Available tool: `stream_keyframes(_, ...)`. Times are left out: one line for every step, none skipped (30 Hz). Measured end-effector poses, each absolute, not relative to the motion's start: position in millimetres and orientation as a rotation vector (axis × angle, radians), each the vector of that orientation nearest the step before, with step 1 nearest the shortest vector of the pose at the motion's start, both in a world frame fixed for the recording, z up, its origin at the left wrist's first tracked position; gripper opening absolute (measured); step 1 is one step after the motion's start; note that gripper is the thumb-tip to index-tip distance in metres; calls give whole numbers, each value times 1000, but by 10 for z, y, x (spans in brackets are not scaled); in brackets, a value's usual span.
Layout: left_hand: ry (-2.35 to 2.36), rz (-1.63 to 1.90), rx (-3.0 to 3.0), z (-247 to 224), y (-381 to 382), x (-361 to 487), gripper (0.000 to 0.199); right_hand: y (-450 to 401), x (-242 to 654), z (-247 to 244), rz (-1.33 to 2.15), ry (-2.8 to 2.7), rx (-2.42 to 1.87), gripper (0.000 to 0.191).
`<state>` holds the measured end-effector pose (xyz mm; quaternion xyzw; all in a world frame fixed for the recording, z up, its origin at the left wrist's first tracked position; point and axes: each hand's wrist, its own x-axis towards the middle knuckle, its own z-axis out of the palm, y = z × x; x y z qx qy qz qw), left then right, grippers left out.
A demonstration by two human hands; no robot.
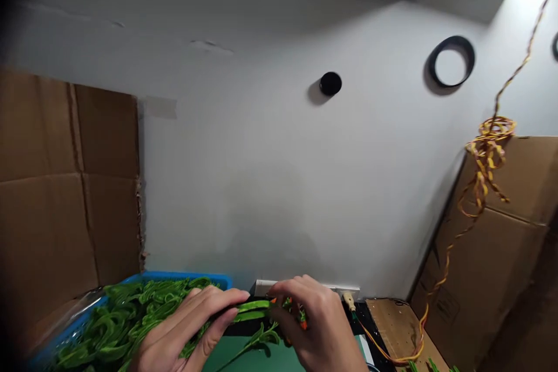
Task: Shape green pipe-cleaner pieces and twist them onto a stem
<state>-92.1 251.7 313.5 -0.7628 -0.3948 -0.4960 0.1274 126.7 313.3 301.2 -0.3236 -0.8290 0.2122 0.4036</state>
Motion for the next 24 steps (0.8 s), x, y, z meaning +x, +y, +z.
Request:
stream_keyframes(-1143,-1443,-2218,3134,2525,-917,29,3151,1285,3008,510,-2105,-830,13)
stream_keyframes(-1153,-1439,-2219,3135,2530,-913,29,3159,1304,3012,480,-2116,-839,15)
stream_keyframes(-1157,-1443,-2212,3138,2533,-908,29,3160,1325,3022,445,-2123,-838,16)
stream_keyframes(-1192,-1421,-2240,3143,2535,-903,29,3156,1349,3035,422,-2133,-851,16)
stream_keyframes(-1216,-1420,-2263,3147,2536,-897,29,3150,1374,3050,407,-2148,-866,17)
stream_keyframes(-1244,-1416,-2287,3151,2538,-888,27,3145,1403,3064,393,-2156,-881,16)
stream_keyframes(-1271,-1417,-2306,3154,2543,-878,25,3139,1433,3077,385,-2162,-898,17)
stream_keyframes(-1282,-1417,-2317,3154,2548,-866,24,3135,1465,3088,372,-2167,-917,17)
stream_keyframes(-1307,-1408,-2335,3151,2554,-852,24,3131,1499,3097,355,-2176,-943,18)
stream_keyframes(-1304,-1416,-2332,3146,2559,-839,25,3128,1532,3106,319,-2169,-964,19)
stream_keyframes(-1301,-1418,-2335,3139,2563,-826,24,3125,1564,3114,283,-2168,-975,21)
stream_keyframes(-1314,-1412,-2327,3133,2565,-816,25,3121,1595,3124,266,-2169,-989,22)
stream_keyframes(-1325,-1402,-2316,3129,2564,-808,25,3117,1623,3134,267,-2176,-999,22)
stream_keyframes(-1331,-1392,-2301,3126,2561,-804,25,3111,1648,3145,283,-2177,-1012,22)
stream_keyframes(-1339,-1376,-2286,3127,2558,-803,25,3103,1670,3156,294,-2162,-1022,20)
stream_keyframes(-1339,-1357,-2273,3129,2555,-804,24,3093,1689,3168,293,-2138,-1024,18)
stream_keyframes(-1325,-1345,-2257,3134,2551,-806,23,3081,1705,3180,296,-2113,-1035,18)
stream_keyframes(-1309,-1332,-2242,3141,2548,-809,23,3066,1719,3193,302,-2083,-1051,18)
stream_keyframes(-1288,-1325,-2222,3148,2542,-811,23,3048,1731,3208,314,-2054,-1073,20)
stream_keyframes(-1275,-1324,-2203,3157,2533,-814,23,3028,1744,3224,328,-2031,-1091,23)
stream_keyframes(-1289,-1320,-2190,3167,2520,-816,22,3007,1756,3242,334,-2010,-1096,24)
stream_keyframes(-1326,-1329,-2172,3180,2500,-820,21,2985,1770,3260,335,-2003,-1080,24)
stream_keyframes(-1388,-1326,-2156,3195,2473,-827,20,2963,1786,3278,331,-2008,-1053,22)
stream_keyframes(-1469,-1307,-2139,3213,2441,-837,19,2940,1802,3295,321,-2016,-1018,18)
